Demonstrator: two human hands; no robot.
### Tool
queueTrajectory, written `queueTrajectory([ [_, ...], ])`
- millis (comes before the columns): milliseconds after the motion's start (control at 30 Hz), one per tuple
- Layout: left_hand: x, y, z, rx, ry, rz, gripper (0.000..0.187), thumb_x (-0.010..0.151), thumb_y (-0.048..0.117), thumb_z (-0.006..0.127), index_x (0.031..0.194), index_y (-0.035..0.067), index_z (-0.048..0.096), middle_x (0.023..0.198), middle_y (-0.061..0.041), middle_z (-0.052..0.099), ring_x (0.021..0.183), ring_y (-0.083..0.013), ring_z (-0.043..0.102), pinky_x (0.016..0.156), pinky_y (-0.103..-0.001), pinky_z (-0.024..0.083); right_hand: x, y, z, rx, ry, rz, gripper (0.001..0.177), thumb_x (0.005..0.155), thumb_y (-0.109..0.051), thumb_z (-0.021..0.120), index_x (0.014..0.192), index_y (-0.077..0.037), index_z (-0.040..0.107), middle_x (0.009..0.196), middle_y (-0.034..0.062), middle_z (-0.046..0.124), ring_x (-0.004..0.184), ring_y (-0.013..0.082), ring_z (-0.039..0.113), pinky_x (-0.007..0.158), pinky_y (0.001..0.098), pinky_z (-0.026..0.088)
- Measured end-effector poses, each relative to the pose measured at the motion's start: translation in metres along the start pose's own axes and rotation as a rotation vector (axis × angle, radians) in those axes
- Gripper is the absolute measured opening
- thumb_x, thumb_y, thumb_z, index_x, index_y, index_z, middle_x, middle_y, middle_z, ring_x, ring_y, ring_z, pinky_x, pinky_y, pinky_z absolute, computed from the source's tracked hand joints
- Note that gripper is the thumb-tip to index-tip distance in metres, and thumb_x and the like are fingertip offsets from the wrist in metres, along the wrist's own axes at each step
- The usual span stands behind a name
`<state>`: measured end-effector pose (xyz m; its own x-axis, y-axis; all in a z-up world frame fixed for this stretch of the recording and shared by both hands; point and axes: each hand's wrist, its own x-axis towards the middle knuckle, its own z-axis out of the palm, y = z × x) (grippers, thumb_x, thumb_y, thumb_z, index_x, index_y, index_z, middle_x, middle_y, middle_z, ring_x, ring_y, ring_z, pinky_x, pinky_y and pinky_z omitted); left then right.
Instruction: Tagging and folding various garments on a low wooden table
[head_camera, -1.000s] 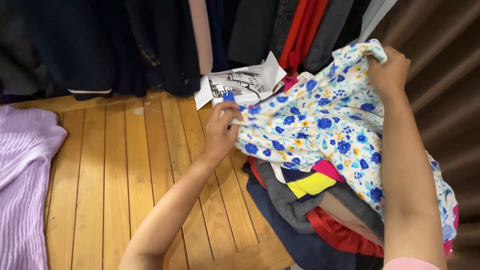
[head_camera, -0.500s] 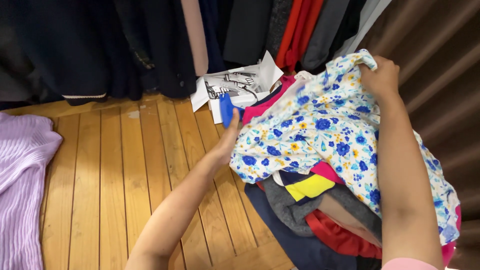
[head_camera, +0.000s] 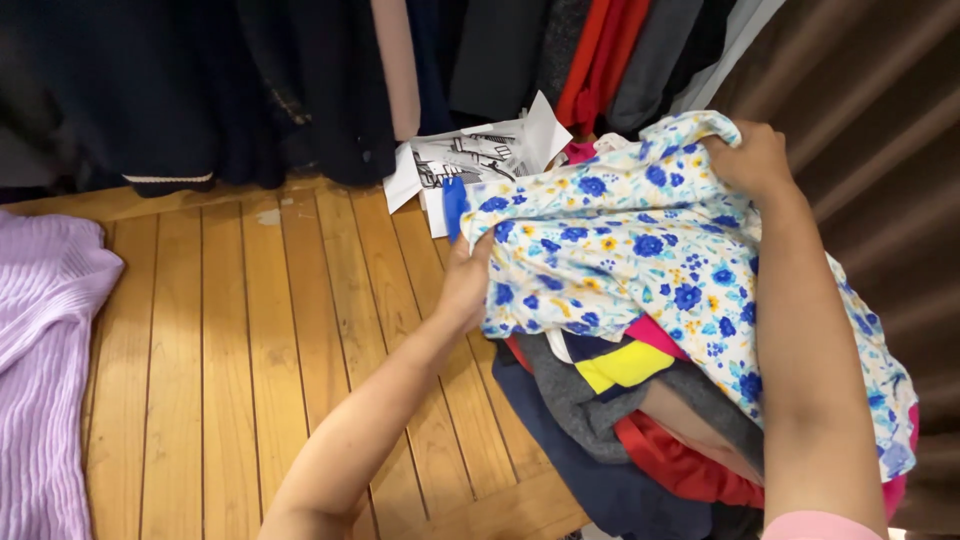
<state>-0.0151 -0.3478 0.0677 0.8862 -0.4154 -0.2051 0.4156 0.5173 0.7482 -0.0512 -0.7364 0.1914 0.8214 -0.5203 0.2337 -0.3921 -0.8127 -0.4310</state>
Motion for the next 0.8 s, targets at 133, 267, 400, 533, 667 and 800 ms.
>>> queueTrajectory([
  [133, -0.022, 0.021, 0.007, -0.123, 0.043, -0.024, 0.017, 0.107, 0.022, 0.053, 0.12, 0.012, 0.057, 0.081, -0.009, 0.07, 0.067, -0.0223, 0.07, 0.054, -0.035, 0.059, -0.012, -0.025, -0.008, -0.039, -0.037, -0.003, 0.034, 0.105, -0.038, 0.061, 0.09, -0.01, 0.07, 0.078, 0.0118, 0.071, 0.09, 0.0285, 0.064, 0.086, 0.0426, 0.047],
  [267, -0.025, 0.065, -0.032, 0.153, 0.127, -0.034, 0.023, 0.098, 0.028, 0.064, 0.117, 0.014, 0.065, 0.086, -0.004, 0.071, 0.069, -0.0166, 0.068, 0.056, -0.027, 0.054, -0.017, -0.035, -0.01, -0.091, -0.076, -0.039, 0.035, 0.101, -0.041, 0.062, 0.102, -0.008, 0.073, 0.095, 0.0167, 0.073, 0.099, 0.0354, 0.065, 0.088, 0.0458, 0.046],
  [400, -0.002, 0.093, -0.123, 0.357, 0.112, 0.115, 0.035, 0.085, 0.022, 0.085, 0.112, 0.005, 0.07, 0.073, -0.012, 0.073, 0.058, -0.0205, 0.074, 0.048, -0.034, 0.061, -0.034, -0.061, 0.005, -0.072, -0.104, -0.133, 0.037, 0.088, -0.037, 0.074, 0.115, -0.013, 0.076, 0.109, 0.0266, 0.073, 0.115, 0.0483, 0.063, 0.097, 0.0586, 0.05],
  [533, -0.044, 0.14, -0.167, 0.439, 0.112, 0.11, 0.035, 0.084, 0.02, 0.084, 0.112, 0.005, 0.072, 0.072, -0.01, 0.072, 0.058, -0.0177, 0.074, 0.049, -0.031, 0.06, -0.041, -0.093, 0.036, -0.109, -0.217, -0.173, 0.041, 0.084, -0.036, 0.075, 0.117, -0.012, 0.077, 0.115, 0.028, 0.073, 0.119, 0.0491, 0.062, 0.105, 0.0565, 0.049],
  [667, -0.083, 0.17, -0.19, 0.631, 0.112, 0.051, 0.029, 0.084, 0.022, 0.083, 0.106, 0.006, 0.074, 0.068, -0.008, 0.07, 0.056, -0.0153, 0.071, 0.049, -0.027, 0.057, -0.062, -0.145, 0.061, -0.195, -0.331, -0.169, 0.042, 0.087, -0.039, 0.074, 0.12, -0.013, 0.076, 0.123, 0.028, 0.071, 0.124, 0.0469, 0.06, 0.108, 0.0544, 0.048],
  [800, -0.101, 0.185, -0.225, 1.058, 0.158, 0.074, 0.036, 0.08, 0.036, 0.084, 0.105, 0.011, 0.079, 0.073, -0.005, 0.064, 0.071, -0.0189, 0.063, 0.065, -0.029, 0.049, -0.05, -0.146, 0.102, -0.339, -0.393, -0.264, 0.047, 0.087, -0.05, 0.07, 0.122, -0.018, 0.077, 0.122, 0.0256, 0.073, 0.123, 0.045, 0.063, 0.106, 0.0534, 0.05],
])
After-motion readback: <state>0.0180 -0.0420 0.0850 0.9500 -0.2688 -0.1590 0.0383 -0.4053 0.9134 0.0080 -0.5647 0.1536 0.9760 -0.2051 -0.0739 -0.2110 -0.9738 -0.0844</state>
